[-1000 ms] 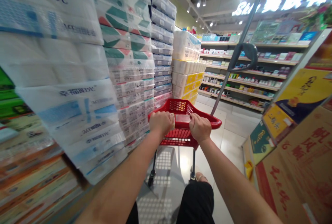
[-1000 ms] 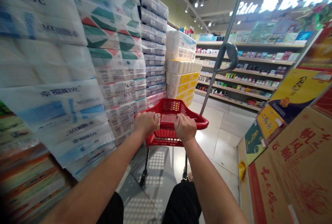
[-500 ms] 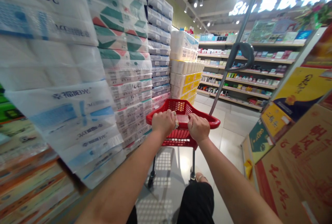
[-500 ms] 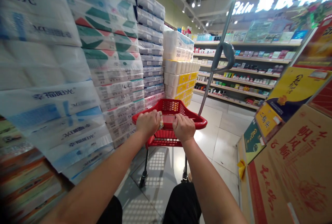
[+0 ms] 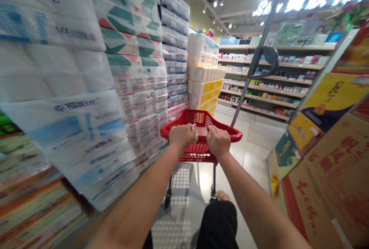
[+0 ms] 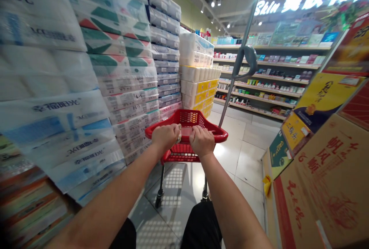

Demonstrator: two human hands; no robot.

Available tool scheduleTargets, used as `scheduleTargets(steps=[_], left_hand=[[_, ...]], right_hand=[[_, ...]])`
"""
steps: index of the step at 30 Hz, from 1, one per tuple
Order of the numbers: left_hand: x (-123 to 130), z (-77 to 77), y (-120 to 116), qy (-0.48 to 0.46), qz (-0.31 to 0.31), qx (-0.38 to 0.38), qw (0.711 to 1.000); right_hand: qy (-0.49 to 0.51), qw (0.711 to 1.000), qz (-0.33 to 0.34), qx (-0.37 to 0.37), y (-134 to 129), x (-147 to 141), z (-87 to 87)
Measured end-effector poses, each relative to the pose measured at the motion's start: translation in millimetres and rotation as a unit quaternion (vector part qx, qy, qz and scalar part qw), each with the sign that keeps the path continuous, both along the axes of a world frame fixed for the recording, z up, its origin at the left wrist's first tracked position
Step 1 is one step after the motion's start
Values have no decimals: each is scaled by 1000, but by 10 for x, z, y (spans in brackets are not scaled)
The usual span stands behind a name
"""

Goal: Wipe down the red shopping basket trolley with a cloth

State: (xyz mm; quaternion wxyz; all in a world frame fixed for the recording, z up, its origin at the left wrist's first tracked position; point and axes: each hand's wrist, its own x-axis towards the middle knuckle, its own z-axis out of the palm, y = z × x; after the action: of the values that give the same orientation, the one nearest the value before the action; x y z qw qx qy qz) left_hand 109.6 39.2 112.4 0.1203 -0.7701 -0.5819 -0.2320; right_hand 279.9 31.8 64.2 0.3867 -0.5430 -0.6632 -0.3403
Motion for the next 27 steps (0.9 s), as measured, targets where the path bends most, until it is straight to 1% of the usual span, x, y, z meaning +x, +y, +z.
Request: scheduleTargets(steps=[2, 3, 5, 7, 9, 10, 12, 15, 17, 19, 22, 24, 25, 27], left_hand=[[22, 20, -3, -2, 11, -7, 1000], [34, -11, -34, -8, 10, 10, 1000], [60, -135, -137, -24, -14, 71, 997], [82, -279, -246, -29, -54, 133, 989], [99, -361, -301, -25, -88, 157, 983], [108, -360, -298, -24, -97, 154, 983], [130, -278, -234, -23, -99, 125, 987], [169, -68, -80, -11, -61, 56, 996], [188, 12, -27, -4, -33, 25, 999], [195, -7, -50, -7, -32, 34, 999], [178, -147, -165, -15, -81, 103, 991], [164, -208, -211, -10, -107, 128, 986], [160, -207, -207, -6, -108, 124, 986], [162, -141, -143, -4, -89, 90, 992]], right_hand=[[0, 1000, -1, -1, -4, -10, 4], [1, 1000, -1, -2, -6, -14, 5], [4, 1000, -2, -2, -9, -15, 2], [7, 1000, -2, -2, -8, -10, -4], [10, 1000, -3, -2, -2, -1, -13], [11, 1000, -2, -2, 2, 3, -17], [11, 1000, -2, -6, 12, 9, -21], [7, 1000, -3, -10, 18, 3, -19], [3, 1000, -3, -11, 13, -10, -11], [3, 1000, -4, -10, 2, -23, -2], [7, 1000, -7, -12, -17, -30, 5], [10, 1000, -9, -16, -21, -26, 1], [10, 1000, -9, -17, -20, -22, -3], [11, 1000, -8, -18, -12, -16, -12]])
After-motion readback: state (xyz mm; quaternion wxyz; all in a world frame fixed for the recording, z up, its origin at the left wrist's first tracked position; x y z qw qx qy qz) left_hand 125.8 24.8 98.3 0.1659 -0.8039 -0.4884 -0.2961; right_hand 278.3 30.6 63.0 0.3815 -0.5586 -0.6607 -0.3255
